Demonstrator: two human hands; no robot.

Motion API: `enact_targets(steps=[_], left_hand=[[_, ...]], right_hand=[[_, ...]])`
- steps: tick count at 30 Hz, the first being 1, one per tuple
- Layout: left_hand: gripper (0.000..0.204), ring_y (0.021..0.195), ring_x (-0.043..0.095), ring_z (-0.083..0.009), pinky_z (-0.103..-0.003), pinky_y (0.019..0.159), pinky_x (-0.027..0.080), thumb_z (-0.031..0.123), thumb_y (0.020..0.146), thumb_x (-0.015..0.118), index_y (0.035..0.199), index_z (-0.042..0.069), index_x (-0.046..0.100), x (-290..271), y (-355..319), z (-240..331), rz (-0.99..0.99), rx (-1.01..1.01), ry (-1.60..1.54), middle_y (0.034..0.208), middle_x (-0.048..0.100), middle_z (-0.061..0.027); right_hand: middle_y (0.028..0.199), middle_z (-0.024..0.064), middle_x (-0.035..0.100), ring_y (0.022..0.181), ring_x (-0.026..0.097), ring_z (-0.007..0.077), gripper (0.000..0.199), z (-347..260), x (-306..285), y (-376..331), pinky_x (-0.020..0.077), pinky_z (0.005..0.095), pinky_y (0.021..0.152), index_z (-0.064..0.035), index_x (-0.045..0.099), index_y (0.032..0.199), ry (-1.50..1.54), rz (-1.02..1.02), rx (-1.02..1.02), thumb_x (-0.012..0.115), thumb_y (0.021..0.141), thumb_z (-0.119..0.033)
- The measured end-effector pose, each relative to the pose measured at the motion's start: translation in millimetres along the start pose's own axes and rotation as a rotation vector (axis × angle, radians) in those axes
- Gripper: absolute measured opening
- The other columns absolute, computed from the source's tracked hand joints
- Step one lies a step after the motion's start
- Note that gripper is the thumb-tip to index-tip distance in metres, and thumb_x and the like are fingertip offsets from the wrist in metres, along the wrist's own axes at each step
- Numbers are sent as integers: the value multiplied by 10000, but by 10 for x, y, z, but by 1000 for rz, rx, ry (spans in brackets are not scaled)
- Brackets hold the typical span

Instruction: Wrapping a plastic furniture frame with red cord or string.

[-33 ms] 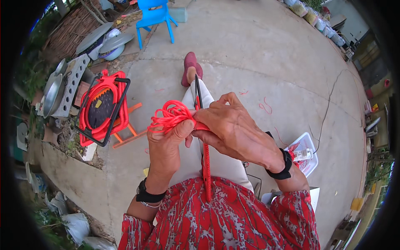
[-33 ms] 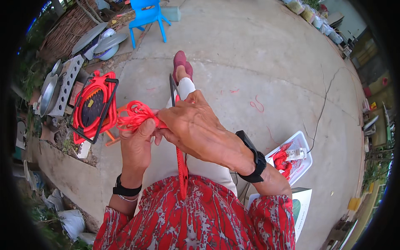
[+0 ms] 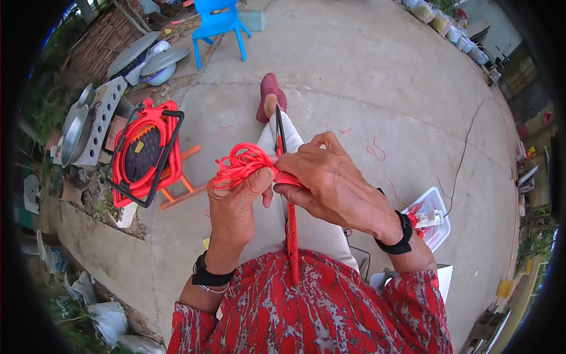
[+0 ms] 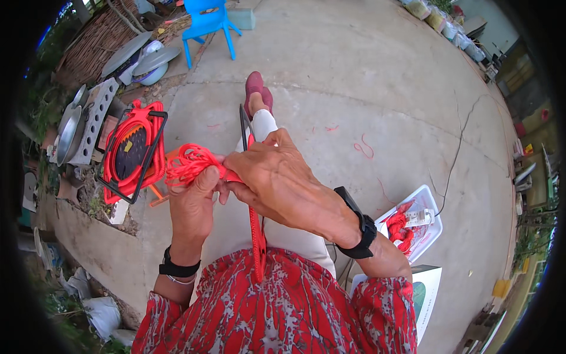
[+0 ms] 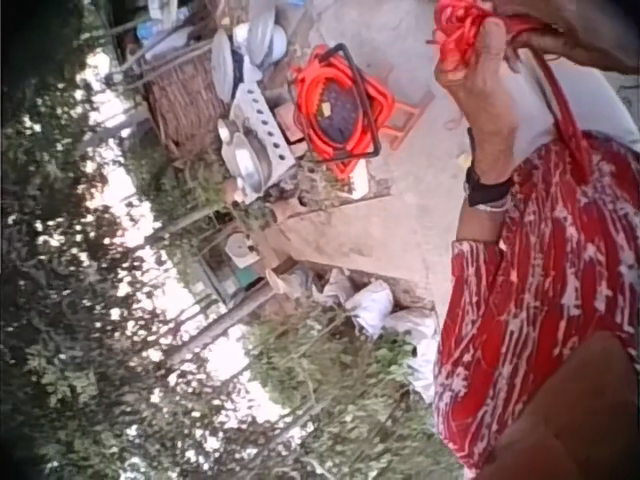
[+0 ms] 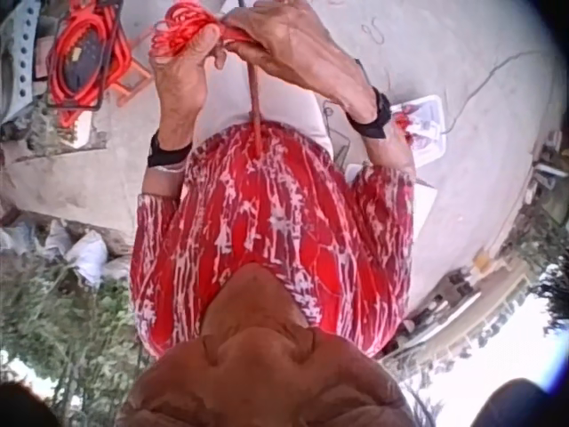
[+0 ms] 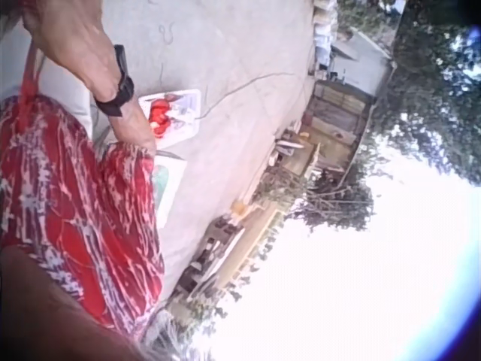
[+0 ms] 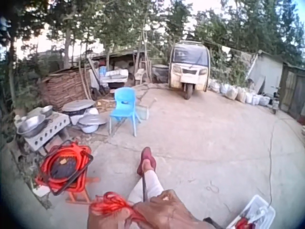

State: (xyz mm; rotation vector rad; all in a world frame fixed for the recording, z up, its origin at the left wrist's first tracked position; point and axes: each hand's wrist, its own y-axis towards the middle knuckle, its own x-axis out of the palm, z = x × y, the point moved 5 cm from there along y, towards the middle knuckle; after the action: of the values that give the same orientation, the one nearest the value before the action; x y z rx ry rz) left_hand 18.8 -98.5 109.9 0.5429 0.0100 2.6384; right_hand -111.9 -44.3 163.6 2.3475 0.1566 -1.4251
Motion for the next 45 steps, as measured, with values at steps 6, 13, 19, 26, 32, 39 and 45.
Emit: enact_targets(steps=[6,13,19,26,32,39,45], left_hand=[[202,597,542,-129,-264,441,412,155,888,639,993,-16,611,83,68,47,-127,-45,-19,757,591,-64],[194,558,522,-145,-268,425,396,152,890,629,999,-7,602,66,55,9,15,-123,-143,705,561,-52],[156,739,550,-166,-329,690,443,231,907,594,921,76,609,-401,-134,-675,162,-394,-452,736,566,-35],[146,792,580,-178,-343,787,459,192,887,630,981,80,625,-334,-365,-1488,218,-690,-699,825,633,-39],[153,747,595,-234,-376,731,469,185,877,606,955,53,597,-31,-377,-1660,25,-770,-835,815,623,-94],[163,666,550,-225,-347,659,465,189,899,563,946,35,586,-26,-389,-1626,109,-799,-723,748,579,-95],[157,615,550,-171,-313,596,440,210,911,560,923,55,580,-50,-419,-1604,82,-789,-750,681,569,-54]], right_hand=[[750,96,587,698,564,288,187,97,-84,-168,366,398,807,-62,572,911,61,192,6,681,762,-90],[965,77,631,848,588,236,326,234,-75,-262,475,354,742,-56,593,1070,369,250,165,723,776,-108],[822,61,624,715,592,204,336,372,110,-218,474,319,646,-53,582,1111,305,121,168,682,790,-51],[615,-29,478,540,470,42,248,710,348,-492,398,239,497,-28,572,1093,1196,103,530,563,846,-10],[642,30,538,568,497,104,122,880,666,-771,439,274,549,15,650,882,1358,282,337,547,818,29],[755,43,584,684,571,137,278,641,654,-718,465,258,580,-88,632,948,557,316,407,675,725,72],[810,67,578,722,571,249,384,444,691,-581,469,346,645,-93,622,1045,134,82,71,694,678,-8]])
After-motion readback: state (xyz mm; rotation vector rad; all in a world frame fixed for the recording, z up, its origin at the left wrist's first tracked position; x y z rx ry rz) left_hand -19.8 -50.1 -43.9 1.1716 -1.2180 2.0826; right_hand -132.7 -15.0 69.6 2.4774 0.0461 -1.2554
